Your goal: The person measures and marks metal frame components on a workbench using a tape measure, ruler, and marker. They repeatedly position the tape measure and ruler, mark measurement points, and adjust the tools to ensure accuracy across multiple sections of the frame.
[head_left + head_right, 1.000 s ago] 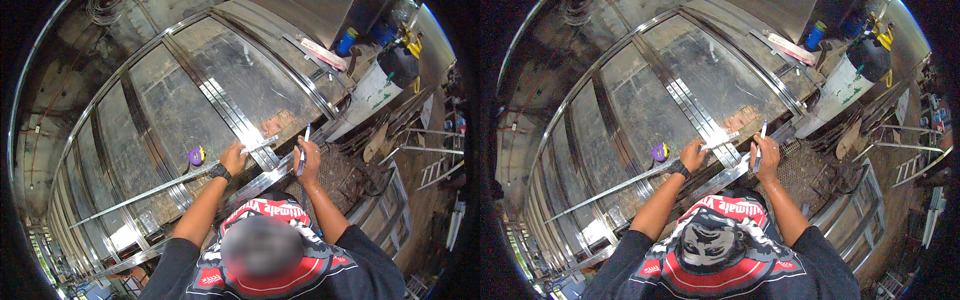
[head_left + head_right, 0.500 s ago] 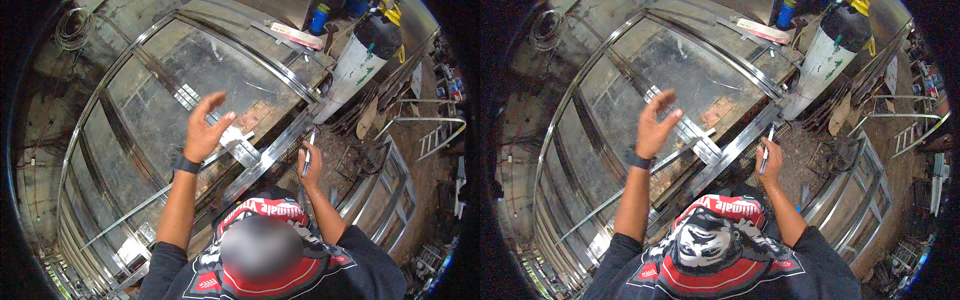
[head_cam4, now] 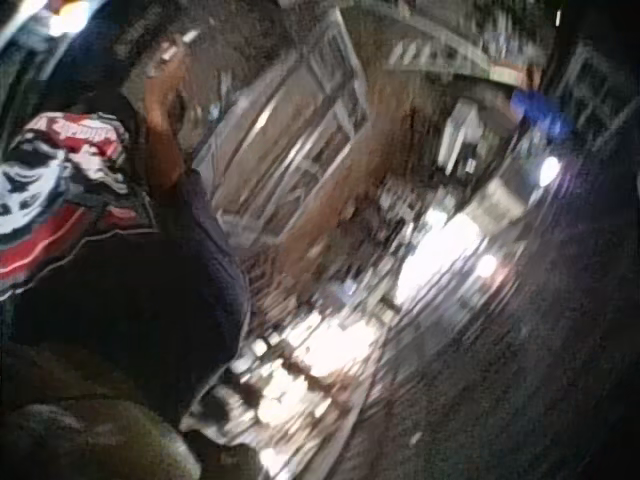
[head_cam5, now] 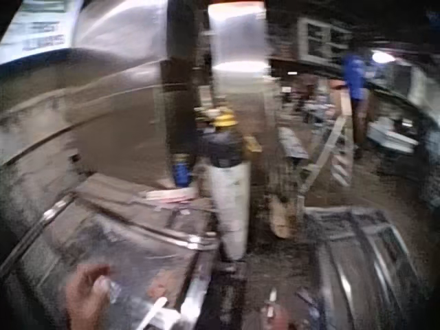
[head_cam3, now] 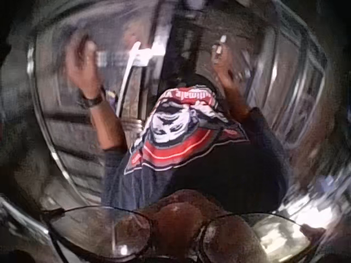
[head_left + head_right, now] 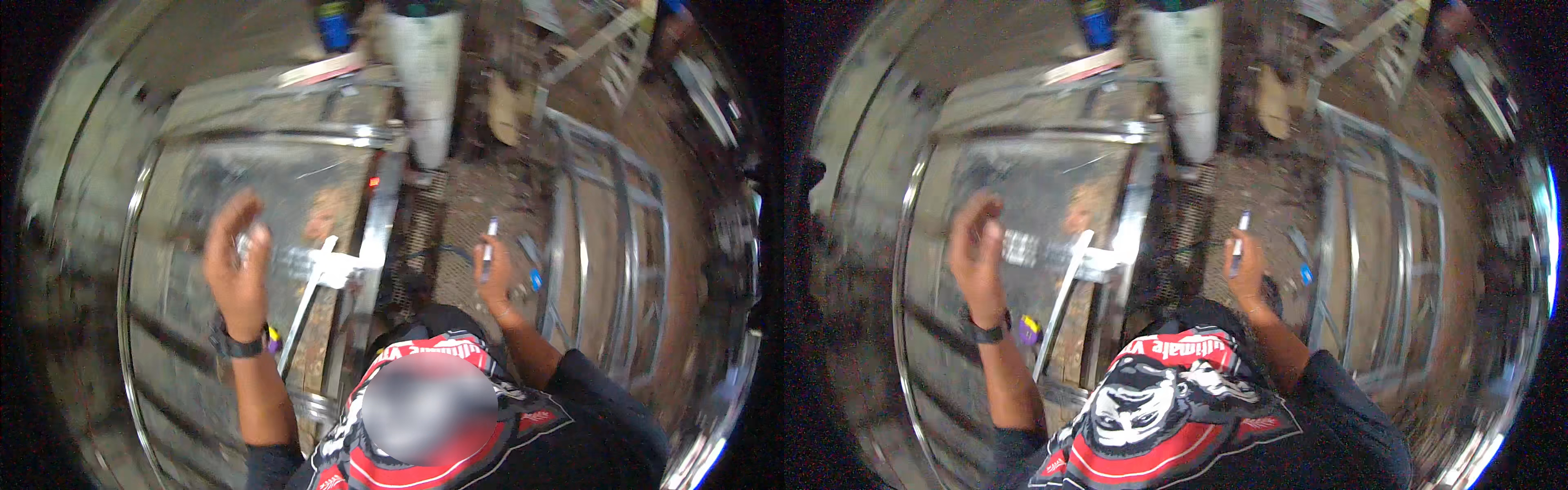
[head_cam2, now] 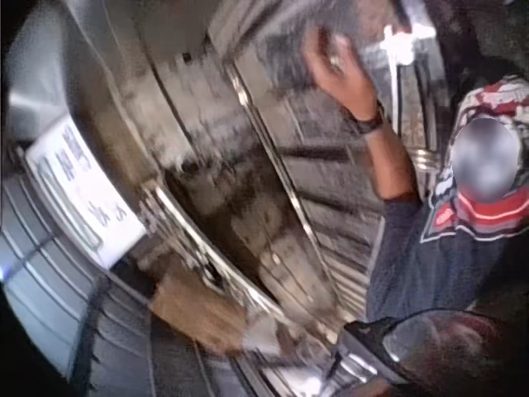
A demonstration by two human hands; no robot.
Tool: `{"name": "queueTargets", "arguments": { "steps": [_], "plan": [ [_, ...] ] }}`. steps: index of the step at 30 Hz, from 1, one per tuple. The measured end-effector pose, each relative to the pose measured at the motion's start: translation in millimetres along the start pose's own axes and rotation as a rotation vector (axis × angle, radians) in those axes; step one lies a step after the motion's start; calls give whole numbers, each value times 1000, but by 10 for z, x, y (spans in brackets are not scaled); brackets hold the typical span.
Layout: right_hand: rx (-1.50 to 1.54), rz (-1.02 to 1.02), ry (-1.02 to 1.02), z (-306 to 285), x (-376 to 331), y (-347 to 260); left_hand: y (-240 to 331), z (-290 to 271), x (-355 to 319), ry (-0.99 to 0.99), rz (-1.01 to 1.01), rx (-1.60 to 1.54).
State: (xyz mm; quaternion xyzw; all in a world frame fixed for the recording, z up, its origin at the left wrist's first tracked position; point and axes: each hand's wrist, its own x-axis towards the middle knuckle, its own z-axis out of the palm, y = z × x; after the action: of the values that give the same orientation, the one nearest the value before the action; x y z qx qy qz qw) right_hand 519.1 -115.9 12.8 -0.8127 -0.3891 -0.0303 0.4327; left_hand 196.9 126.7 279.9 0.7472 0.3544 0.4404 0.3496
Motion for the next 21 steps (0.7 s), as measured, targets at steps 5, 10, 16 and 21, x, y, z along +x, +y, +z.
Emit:
{"name": "queueTargets", "arguments": {
  "steps": [5,10,16,21],
  "plan": [
    [-166,231,25,-649,-980,124,-2033,185,-1662,-146,-105,563],
    [-65,466,111,-900,-1718,432,-2668,38,-2535,-428,-384,1036],
    [-171,509,181,-956,-2000,345,-2572,278,-2589,-402,-376,972],
    [-130,470,200,-971,-1760,378,-2541,784,-2502,-433,-253,949]
  ]
}}
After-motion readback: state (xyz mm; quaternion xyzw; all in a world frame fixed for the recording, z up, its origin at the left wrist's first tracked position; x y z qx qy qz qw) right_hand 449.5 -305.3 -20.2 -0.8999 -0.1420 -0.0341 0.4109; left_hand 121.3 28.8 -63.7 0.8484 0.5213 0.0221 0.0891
